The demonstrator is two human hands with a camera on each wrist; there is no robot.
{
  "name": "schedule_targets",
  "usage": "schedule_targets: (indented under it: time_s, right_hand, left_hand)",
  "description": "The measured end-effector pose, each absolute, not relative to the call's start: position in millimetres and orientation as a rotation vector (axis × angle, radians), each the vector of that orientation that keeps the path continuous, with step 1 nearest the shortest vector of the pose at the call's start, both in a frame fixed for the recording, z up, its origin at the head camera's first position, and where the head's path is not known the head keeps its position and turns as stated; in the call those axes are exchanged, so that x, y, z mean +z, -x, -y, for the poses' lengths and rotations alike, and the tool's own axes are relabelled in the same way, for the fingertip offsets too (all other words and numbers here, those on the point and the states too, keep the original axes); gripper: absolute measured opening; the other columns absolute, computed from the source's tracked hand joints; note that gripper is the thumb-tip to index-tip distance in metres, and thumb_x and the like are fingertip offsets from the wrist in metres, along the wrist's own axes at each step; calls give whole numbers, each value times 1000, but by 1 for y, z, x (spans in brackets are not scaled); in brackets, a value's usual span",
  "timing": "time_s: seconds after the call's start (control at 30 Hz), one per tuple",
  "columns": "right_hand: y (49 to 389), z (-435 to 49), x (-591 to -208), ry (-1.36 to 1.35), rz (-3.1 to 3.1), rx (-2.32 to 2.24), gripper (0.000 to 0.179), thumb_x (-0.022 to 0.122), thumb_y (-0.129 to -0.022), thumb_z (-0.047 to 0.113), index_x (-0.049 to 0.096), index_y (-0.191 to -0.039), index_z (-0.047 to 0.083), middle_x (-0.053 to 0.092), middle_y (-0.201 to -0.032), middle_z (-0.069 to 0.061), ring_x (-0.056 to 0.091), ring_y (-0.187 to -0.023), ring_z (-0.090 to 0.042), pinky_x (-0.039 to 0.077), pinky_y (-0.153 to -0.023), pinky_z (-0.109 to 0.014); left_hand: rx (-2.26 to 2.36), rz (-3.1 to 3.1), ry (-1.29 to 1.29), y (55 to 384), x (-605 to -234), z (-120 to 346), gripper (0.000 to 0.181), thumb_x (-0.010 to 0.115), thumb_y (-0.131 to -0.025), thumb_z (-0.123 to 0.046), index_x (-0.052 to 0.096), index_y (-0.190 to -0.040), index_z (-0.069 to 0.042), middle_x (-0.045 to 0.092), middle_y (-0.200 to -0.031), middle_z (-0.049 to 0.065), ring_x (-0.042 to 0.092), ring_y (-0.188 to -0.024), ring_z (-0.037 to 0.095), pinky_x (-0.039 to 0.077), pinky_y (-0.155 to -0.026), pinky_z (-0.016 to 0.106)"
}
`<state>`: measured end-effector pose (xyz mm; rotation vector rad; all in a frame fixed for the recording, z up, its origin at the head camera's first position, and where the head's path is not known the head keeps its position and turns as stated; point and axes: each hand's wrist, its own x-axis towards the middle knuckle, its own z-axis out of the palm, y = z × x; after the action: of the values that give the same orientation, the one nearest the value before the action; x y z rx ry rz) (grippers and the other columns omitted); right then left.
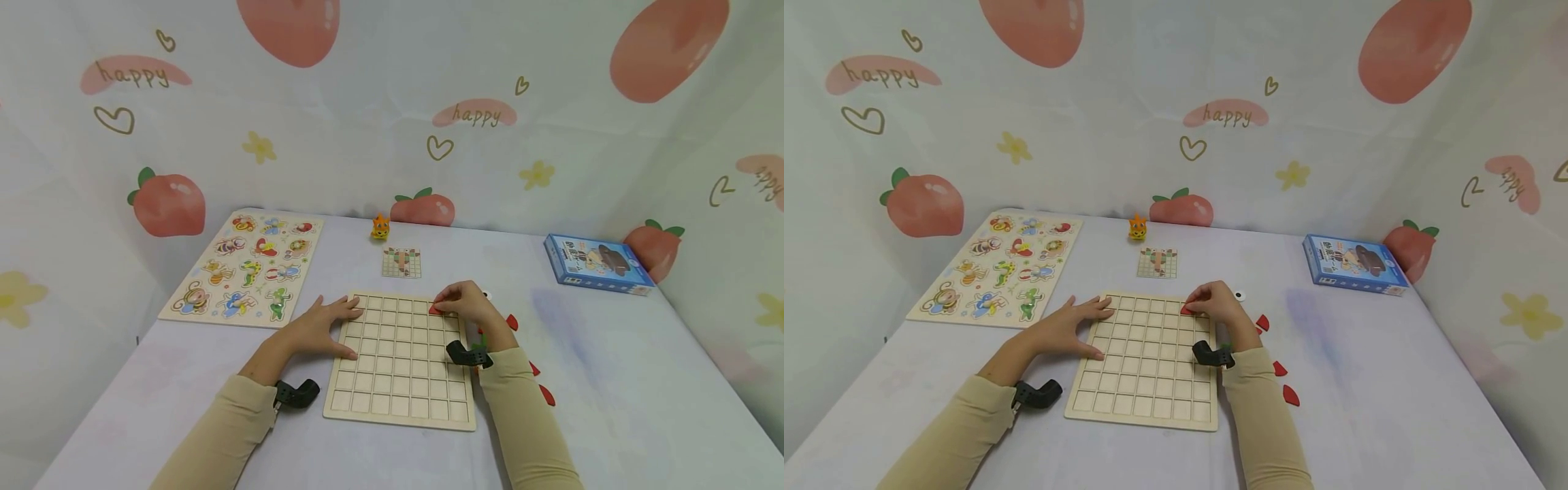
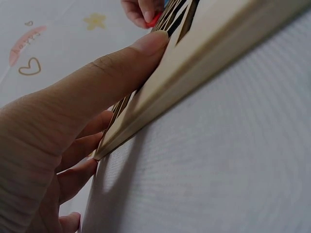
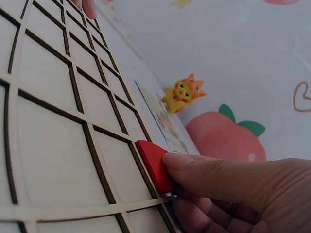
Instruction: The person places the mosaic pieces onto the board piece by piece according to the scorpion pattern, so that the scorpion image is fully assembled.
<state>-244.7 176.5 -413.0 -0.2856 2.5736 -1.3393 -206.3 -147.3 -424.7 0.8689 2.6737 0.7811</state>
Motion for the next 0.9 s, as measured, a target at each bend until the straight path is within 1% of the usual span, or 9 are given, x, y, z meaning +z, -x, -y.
schedule_targets:
  time_s: [0.2,0.5,0.77,0.9]
  right_hand:
    - [244,-176,-414,296,-2590,-1317,15,67,-85,10,70,-92,-3,70,-83,-12,61,-71,-8,50,-69,-24]
    - [242,-174,-413,264,-2613,-1299,15,67,-84,9,70,-93,-3,70,-85,-15,61,-74,-14,48,-68,-23]
    - [244,-177,-413,268,-2602,-1279,16,67,-84,9,69,-96,-2,69,-86,-13,61,-75,-12,50,-70,-24]
    - [244,-181,-411,295,-2607,-1235,19,68,-84,12,69,-99,0,69,-91,-13,62,-78,-13,51,-73,-27]
  left_hand:
    - [771,-2672,-874,206,-425,147,88,77,-65,-54,48,-137,-12,29,-153,6,20,-143,30,-1,-113,61]
    - [775,-2673,-871,206,-425,148,88,77,-66,-54,48,-137,-12,29,-153,6,19,-143,30,-1,-114,61]
    - [779,-2669,-870,205,-423,148,88,77,-66,-54,48,-137,-12,28,-153,7,19,-143,30,-1,-113,61]
    - [779,-2666,-865,205,-422,147,87,77,-66,-54,48,-137,-12,29,-153,7,19,-143,30,-2,-114,61]
